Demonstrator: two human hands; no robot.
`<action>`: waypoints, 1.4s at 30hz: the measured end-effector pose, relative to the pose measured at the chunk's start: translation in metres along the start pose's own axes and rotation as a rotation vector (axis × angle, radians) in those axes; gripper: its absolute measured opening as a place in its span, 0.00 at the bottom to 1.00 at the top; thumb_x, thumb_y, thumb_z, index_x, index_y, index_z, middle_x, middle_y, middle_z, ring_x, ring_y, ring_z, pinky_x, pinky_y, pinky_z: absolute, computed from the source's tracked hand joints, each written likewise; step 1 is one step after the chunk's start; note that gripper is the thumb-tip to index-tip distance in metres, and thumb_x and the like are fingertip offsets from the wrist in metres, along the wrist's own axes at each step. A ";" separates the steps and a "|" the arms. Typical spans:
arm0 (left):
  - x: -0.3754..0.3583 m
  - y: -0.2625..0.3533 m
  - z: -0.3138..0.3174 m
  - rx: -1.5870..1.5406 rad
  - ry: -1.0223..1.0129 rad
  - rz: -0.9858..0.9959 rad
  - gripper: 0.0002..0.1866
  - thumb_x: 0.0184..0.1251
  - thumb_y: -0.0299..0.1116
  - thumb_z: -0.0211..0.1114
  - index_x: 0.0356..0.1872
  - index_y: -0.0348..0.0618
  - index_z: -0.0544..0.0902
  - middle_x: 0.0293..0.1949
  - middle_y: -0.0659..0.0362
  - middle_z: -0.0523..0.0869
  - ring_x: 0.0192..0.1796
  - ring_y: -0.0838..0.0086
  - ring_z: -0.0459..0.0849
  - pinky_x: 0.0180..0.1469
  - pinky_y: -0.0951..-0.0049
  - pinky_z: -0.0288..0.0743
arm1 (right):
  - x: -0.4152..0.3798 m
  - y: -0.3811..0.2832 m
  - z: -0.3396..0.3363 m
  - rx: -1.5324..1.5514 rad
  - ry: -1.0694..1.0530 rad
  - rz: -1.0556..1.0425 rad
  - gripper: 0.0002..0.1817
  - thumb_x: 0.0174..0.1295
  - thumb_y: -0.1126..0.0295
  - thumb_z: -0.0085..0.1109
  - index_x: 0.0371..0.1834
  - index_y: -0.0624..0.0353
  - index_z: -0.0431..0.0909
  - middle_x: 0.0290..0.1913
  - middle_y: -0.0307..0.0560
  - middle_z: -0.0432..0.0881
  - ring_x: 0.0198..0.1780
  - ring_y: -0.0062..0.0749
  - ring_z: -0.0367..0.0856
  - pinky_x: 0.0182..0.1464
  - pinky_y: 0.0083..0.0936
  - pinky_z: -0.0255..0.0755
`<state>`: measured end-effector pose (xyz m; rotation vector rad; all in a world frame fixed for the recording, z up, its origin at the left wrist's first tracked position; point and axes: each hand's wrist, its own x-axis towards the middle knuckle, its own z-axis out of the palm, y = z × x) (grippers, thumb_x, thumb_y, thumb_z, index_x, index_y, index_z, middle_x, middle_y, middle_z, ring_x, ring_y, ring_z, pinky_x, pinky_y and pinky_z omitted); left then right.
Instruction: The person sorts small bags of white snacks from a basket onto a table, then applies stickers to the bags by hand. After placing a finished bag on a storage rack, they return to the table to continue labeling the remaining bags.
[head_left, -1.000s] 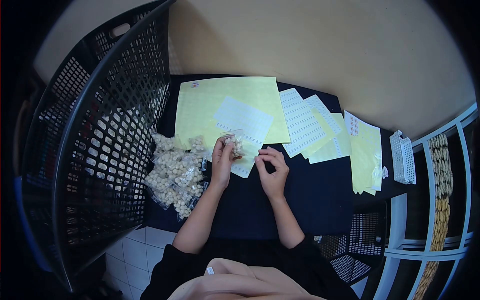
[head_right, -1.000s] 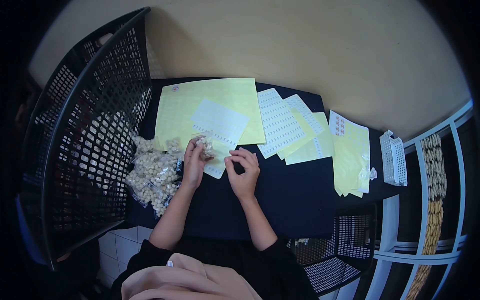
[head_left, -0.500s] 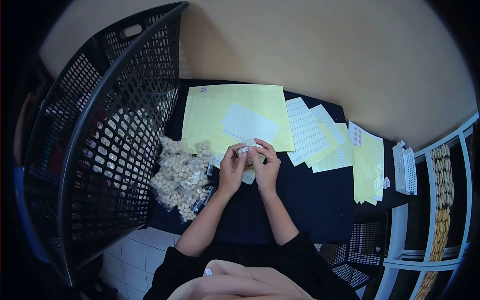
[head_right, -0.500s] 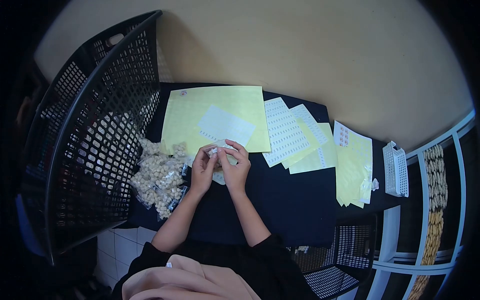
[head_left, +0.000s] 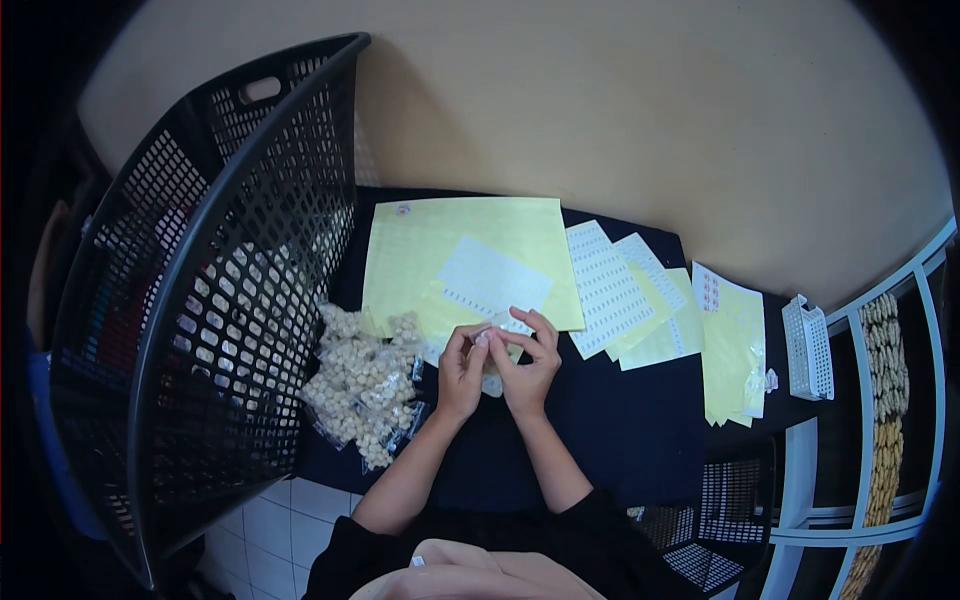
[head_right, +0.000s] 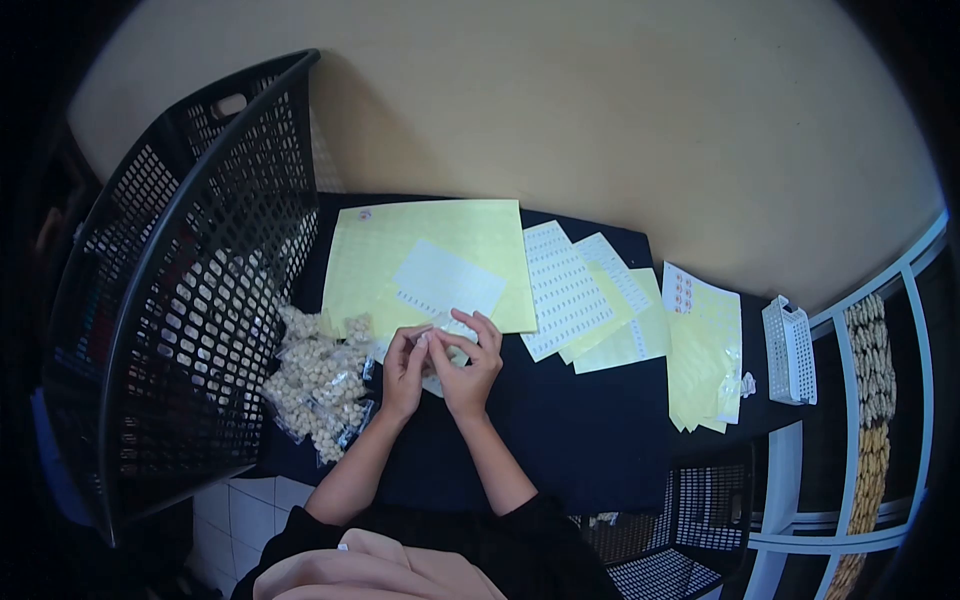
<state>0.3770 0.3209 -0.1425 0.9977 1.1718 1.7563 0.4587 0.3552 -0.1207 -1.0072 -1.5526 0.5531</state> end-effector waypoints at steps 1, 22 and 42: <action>0.000 0.002 0.001 -0.009 0.005 -0.017 0.09 0.64 0.28 0.49 0.42 0.33 0.70 0.37 0.54 0.78 0.40 0.78 0.76 0.42 0.79 0.71 | -0.001 0.000 0.000 0.031 -0.004 0.020 0.05 0.40 0.75 0.65 0.23 0.55 0.82 0.41 0.42 0.78 0.52 0.40 0.68 0.52 0.32 0.63; 0.000 0.002 0.001 0.058 0.079 0.071 0.14 0.64 0.27 0.49 0.49 0.36 0.63 0.38 0.55 0.78 0.40 0.77 0.77 0.42 0.79 0.72 | -0.002 0.015 0.002 0.715 -0.333 0.375 0.05 0.53 0.80 0.55 0.33 0.66 0.74 0.42 0.49 0.75 0.43 0.27 0.75 0.43 0.21 0.72; 0.021 0.068 -0.066 1.415 -0.019 -0.024 0.26 0.44 0.37 0.66 0.47 0.42 0.70 0.48 0.54 0.72 0.54 0.62 0.67 0.53 0.60 0.60 | -0.089 0.090 -0.380 -0.283 1.165 0.223 0.10 0.57 0.68 0.53 0.34 0.65 0.76 0.36 0.48 0.79 0.35 0.30 0.77 0.39 0.25 0.73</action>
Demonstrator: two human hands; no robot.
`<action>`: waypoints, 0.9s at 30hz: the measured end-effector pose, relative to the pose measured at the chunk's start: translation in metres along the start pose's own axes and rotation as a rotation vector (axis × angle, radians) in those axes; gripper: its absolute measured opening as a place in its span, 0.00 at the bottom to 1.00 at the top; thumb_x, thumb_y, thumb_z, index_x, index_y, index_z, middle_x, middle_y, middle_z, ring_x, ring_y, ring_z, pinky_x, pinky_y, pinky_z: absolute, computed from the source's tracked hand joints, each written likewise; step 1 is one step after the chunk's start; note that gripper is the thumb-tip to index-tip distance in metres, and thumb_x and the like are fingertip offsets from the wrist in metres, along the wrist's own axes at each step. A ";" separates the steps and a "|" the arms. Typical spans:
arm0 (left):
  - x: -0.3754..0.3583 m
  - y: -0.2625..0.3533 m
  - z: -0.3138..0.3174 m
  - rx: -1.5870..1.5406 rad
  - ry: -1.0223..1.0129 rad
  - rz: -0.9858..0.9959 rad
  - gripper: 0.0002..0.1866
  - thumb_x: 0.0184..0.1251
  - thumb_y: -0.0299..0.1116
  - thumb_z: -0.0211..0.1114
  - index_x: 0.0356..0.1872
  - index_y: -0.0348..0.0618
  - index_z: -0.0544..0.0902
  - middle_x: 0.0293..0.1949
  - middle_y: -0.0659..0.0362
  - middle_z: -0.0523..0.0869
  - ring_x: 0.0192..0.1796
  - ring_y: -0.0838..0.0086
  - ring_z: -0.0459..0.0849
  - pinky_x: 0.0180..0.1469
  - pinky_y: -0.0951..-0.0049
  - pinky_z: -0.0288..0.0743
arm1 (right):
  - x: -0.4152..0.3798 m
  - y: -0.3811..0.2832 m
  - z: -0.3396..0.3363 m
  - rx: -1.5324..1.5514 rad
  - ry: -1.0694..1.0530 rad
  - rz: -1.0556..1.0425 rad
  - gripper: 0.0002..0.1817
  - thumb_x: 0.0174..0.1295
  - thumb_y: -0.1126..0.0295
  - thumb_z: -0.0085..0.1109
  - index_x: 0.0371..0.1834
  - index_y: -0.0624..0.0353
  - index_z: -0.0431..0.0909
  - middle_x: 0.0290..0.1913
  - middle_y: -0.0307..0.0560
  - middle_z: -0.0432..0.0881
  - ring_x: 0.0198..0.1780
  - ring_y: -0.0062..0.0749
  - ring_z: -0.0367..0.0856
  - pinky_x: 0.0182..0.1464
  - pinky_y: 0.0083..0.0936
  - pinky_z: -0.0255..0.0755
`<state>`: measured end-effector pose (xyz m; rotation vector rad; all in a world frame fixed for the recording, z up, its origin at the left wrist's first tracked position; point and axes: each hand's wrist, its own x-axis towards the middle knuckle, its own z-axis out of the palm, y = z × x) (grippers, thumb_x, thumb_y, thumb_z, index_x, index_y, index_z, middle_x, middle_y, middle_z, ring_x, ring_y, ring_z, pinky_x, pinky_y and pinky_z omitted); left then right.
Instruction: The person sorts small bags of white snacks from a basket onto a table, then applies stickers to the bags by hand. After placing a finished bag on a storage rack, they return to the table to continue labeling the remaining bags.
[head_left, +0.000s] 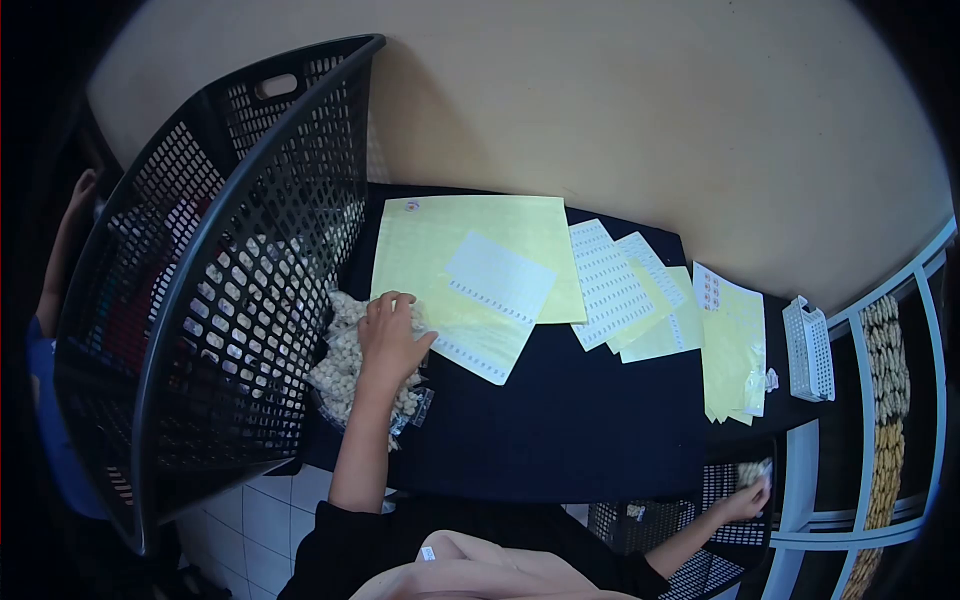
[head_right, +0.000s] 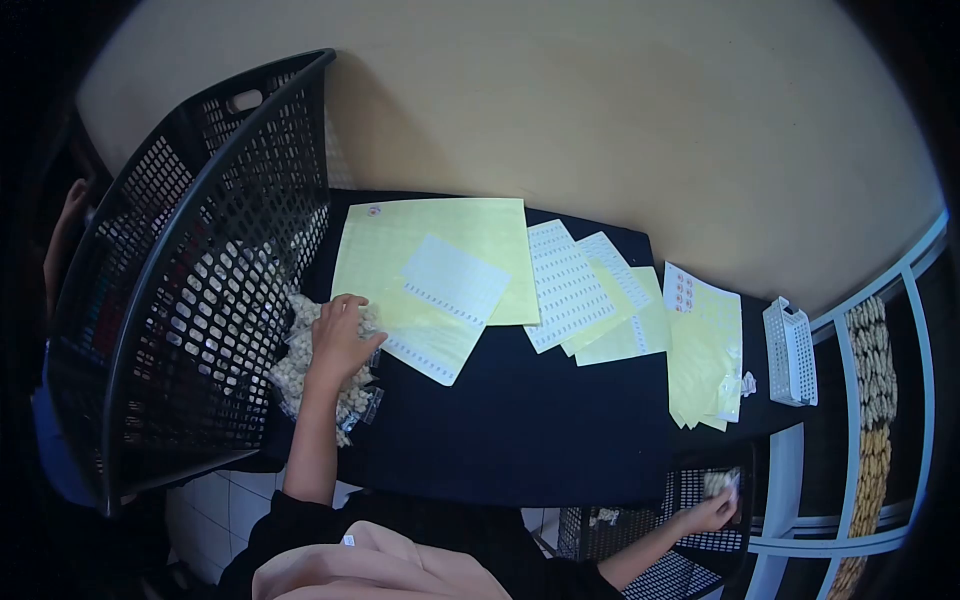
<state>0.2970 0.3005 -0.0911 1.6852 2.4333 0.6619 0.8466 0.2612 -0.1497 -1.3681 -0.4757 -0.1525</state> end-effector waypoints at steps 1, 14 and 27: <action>0.000 -0.002 0.002 0.074 -0.039 -0.027 0.27 0.43 0.38 0.67 0.47 0.42 0.70 0.48 0.54 0.71 0.54 0.62 0.67 0.53 0.60 0.60 | 0.004 0.031 -0.028 -0.213 0.054 -0.099 0.11 0.56 0.65 0.55 0.33 0.62 0.78 0.37 0.48 0.79 0.36 0.30 0.77 0.39 0.27 0.72; 0.005 -0.008 0.003 -0.169 -0.056 -0.002 0.23 0.38 0.23 0.65 0.41 0.39 0.71 0.43 0.51 0.72 0.45 0.58 0.75 0.47 0.66 0.69 | -0.090 0.292 -0.222 -0.420 -0.530 0.784 0.17 0.50 0.57 0.50 0.36 0.56 0.79 0.37 0.51 0.80 0.40 0.42 0.79 0.40 0.30 0.72; 0.012 -0.005 0.010 -0.377 0.150 0.108 0.08 0.49 0.19 0.57 0.32 0.33 0.73 0.37 0.52 0.74 0.37 0.60 0.76 0.41 0.66 0.70 | -0.048 -0.073 0.077 -0.071 -0.049 -0.451 0.09 0.55 0.78 0.54 0.39 0.68 0.72 0.39 0.49 0.75 0.38 0.28 0.75 0.43 0.19 0.72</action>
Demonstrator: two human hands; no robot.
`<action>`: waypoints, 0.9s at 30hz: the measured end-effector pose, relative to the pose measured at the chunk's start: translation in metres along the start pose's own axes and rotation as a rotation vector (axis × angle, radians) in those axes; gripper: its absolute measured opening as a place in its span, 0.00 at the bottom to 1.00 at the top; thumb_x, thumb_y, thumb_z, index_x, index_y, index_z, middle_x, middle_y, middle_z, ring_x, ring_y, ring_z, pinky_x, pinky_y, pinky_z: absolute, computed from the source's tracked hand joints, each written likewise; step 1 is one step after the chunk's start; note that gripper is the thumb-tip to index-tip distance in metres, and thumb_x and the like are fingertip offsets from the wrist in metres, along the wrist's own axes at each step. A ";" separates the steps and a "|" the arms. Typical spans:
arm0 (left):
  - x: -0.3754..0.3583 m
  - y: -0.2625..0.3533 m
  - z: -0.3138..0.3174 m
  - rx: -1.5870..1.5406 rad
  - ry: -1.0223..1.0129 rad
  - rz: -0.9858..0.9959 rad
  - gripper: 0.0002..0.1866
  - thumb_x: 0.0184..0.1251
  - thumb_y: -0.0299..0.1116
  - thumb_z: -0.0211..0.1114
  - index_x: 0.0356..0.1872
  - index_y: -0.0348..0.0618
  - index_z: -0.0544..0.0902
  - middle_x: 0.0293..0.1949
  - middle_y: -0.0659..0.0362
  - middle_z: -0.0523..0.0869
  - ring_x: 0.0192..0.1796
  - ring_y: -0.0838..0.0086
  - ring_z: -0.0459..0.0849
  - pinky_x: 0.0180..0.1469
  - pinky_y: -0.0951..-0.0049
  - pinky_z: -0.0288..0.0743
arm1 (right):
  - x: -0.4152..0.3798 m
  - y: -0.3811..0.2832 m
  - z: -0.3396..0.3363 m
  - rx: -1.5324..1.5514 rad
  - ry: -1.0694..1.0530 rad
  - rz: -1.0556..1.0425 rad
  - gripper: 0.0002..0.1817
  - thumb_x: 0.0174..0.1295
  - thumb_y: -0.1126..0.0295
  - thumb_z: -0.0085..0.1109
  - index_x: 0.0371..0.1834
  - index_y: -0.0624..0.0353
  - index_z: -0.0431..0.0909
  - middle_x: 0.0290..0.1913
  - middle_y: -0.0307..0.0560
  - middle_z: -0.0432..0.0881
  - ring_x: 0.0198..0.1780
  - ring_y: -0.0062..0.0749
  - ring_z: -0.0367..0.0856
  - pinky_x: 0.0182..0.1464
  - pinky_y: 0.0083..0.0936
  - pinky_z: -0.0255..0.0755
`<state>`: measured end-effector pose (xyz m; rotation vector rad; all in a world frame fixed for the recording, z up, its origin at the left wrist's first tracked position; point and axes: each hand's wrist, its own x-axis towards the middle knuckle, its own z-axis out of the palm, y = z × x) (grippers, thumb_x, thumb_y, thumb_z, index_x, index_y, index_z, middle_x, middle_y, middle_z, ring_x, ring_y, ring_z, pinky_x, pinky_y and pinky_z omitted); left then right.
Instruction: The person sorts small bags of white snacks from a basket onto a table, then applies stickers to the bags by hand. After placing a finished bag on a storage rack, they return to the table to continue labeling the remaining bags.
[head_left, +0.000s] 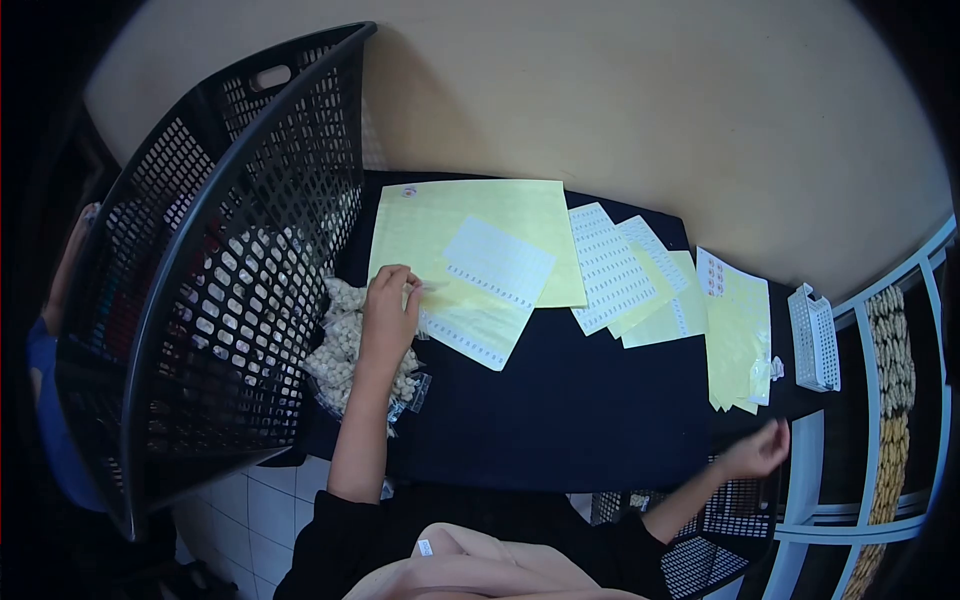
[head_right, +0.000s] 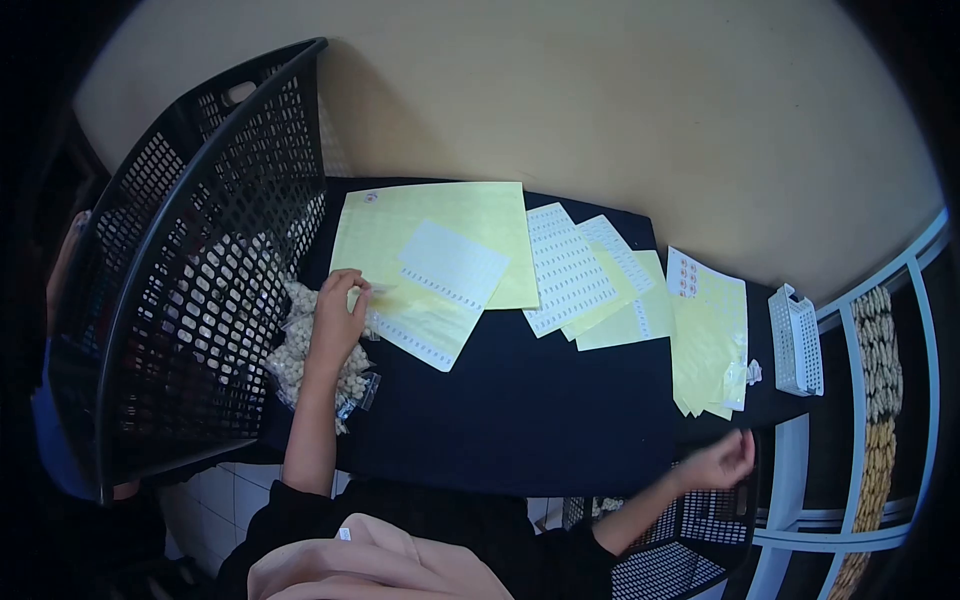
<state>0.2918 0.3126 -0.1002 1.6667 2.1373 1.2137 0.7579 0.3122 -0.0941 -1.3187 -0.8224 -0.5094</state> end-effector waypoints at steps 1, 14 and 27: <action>-0.001 0.009 -0.004 0.037 0.105 0.142 0.06 0.50 0.20 0.57 0.32 0.34 0.73 0.37 0.52 0.75 0.36 0.61 0.77 0.41 0.67 0.70 | -0.012 -0.033 0.023 0.177 -0.072 0.067 0.09 0.55 0.79 0.53 0.39 0.68 0.72 0.38 0.47 0.74 0.38 0.26 0.74 0.42 0.19 0.70; -0.035 0.032 0.059 -0.907 -0.078 -0.069 0.04 0.59 0.25 0.55 0.32 0.35 0.72 0.30 0.61 0.76 0.33 0.81 0.75 0.37 0.80 0.70 | -0.198 -0.176 0.105 1.030 -1.434 0.631 0.07 0.54 0.77 0.56 0.36 0.67 0.73 0.34 0.42 0.76 0.36 0.19 0.74 0.39 0.16 0.70; -0.033 0.038 0.053 -0.700 0.010 0.067 0.04 0.56 0.25 0.56 0.27 0.35 0.76 0.30 0.56 0.78 0.32 0.74 0.78 0.35 0.79 0.71 | -0.181 -0.184 0.101 0.908 -1.390 0.491 0.03 0.53 0.78 0.55 0.29 0.68 0.76 0.31 0.45 0.76 0.34 0.21 0.75 0.35 0.16 0.72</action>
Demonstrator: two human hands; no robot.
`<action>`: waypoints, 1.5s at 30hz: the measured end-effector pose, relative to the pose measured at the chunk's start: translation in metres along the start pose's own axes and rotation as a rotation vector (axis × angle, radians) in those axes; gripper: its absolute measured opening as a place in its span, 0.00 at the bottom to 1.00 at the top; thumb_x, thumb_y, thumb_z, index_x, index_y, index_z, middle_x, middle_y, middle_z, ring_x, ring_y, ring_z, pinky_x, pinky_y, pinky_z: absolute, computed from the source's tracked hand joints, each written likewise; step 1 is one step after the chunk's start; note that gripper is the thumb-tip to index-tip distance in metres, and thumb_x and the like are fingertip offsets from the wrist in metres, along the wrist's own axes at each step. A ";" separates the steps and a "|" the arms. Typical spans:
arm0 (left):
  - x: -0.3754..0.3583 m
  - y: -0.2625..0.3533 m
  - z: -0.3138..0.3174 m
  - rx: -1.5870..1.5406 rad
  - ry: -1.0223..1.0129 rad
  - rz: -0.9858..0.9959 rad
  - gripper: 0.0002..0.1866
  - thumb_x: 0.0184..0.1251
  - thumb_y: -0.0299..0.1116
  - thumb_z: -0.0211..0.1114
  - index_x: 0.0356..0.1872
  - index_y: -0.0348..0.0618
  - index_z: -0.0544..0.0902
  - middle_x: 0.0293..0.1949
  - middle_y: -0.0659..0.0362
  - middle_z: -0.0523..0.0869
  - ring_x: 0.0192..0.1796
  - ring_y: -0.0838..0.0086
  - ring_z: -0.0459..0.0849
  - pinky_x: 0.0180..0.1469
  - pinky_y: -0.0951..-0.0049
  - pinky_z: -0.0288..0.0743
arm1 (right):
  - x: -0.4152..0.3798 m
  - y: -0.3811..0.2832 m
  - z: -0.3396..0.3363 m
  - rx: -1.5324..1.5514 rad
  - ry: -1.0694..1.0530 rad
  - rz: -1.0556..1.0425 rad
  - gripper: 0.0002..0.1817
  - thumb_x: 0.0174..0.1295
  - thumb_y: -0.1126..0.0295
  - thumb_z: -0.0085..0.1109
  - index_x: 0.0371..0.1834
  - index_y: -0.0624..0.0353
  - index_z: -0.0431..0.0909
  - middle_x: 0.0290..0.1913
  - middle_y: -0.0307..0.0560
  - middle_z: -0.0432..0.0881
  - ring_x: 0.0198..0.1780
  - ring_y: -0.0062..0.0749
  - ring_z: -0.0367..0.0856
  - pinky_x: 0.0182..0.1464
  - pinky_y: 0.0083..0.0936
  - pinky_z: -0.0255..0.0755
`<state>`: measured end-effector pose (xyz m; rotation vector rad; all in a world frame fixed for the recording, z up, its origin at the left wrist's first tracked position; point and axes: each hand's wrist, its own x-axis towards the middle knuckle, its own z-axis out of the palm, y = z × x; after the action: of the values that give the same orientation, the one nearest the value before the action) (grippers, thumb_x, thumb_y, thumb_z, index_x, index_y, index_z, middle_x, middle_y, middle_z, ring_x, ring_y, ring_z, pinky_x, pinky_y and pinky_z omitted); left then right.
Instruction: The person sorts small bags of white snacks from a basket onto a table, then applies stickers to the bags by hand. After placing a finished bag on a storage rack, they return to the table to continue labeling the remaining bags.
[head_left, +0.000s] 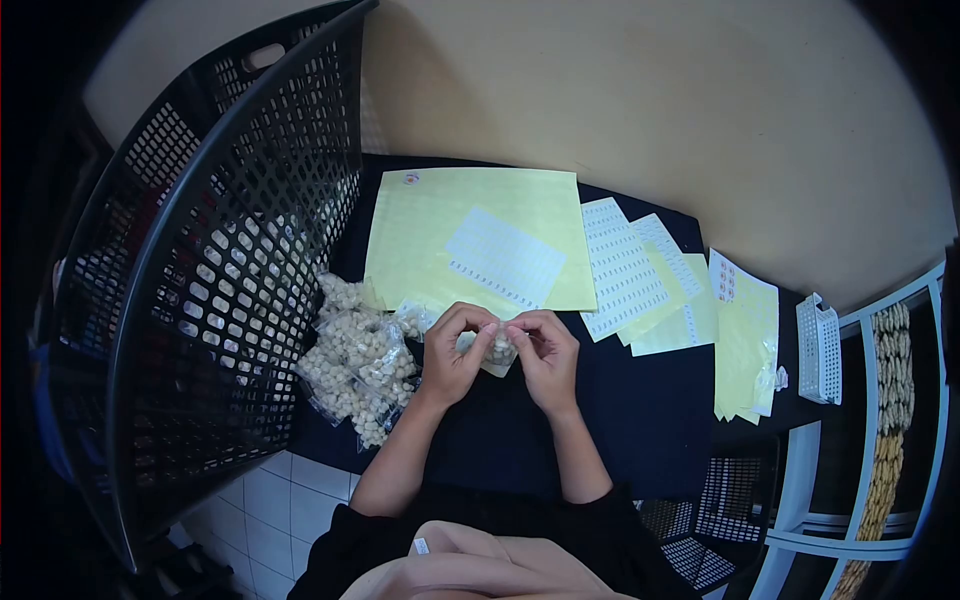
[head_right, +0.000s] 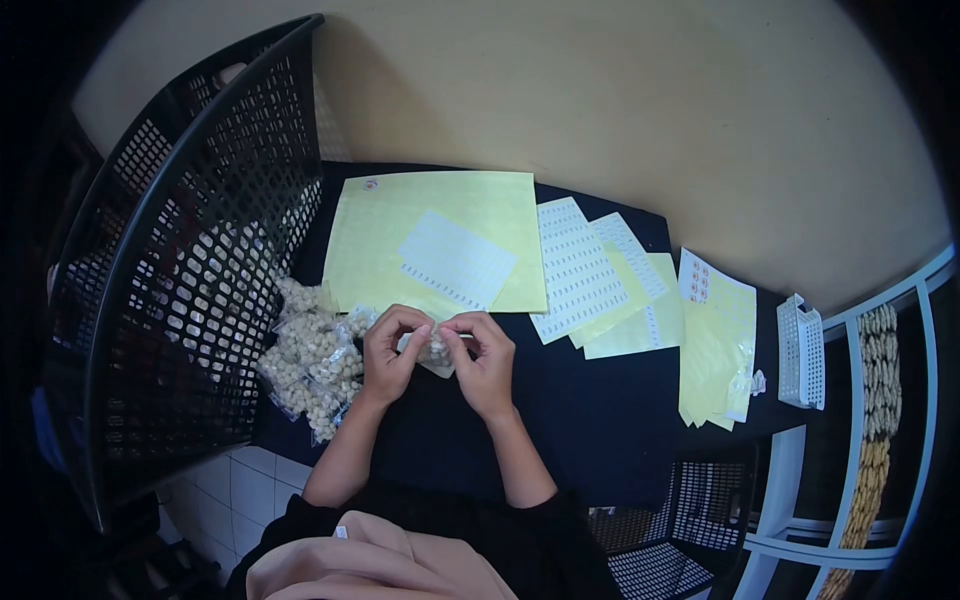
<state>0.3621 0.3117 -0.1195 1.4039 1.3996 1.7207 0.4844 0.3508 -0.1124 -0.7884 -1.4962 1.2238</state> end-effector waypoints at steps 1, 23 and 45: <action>0.002 0.003 -0.001 0.000 0.000 -0.005 0.04 0.56 0.25 0.56 0.27 0.35 0.76 0.30 0.56 0.78 0.32 0.74 0.78 0.35 0.79 0.71 | 0.001 -0.002 -0.003 0.000 -0.001 0.005 0.03 0.53 0.78 0.55 0.29 0.68 0.76 0.31 0.45 0.76 0.34 0.21 0.75 0.35 0.16 0.72; 0.000 -0.017 -0.007 -0.776 0.330 -0.388 0.07 0.66 0.31 0.46 0.37 0.41 0.70 0.35 0.62 0.74 0.36 0.80 0.74 0.36 0.74 0.74 | -0.018 0.007 -0.011 -0.708 -0.227 -0.121 0.22 0.43 0.70 0.65 0.43 0.65 0.73 0.49 0.51 0.74 0.56 0.44 0.68 0.54 0.32 0.64; -0.008 -0.039 0.002 -0.900 0.199 -0.683 0.10 0.63 0.39 0.50 0.38 0.44 0.71 0.31 0.62 0.75 0.35 0.78 0.75 0.33 0.74 0.72 | -0.044 0.012 -0.010 -0.865 -0.158 -0.054 0.12 0.51 0.69 0.57 0.40 0.53 0.77 0.51 0.42 0.74 0.60 0.37 0.64 0.64 0.43 0.42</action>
<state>0.3590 0.3185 -0.1585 0.2312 0.8245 1.6699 0.5053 0.3169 -0.1372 -1.2067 -2.1923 0.5634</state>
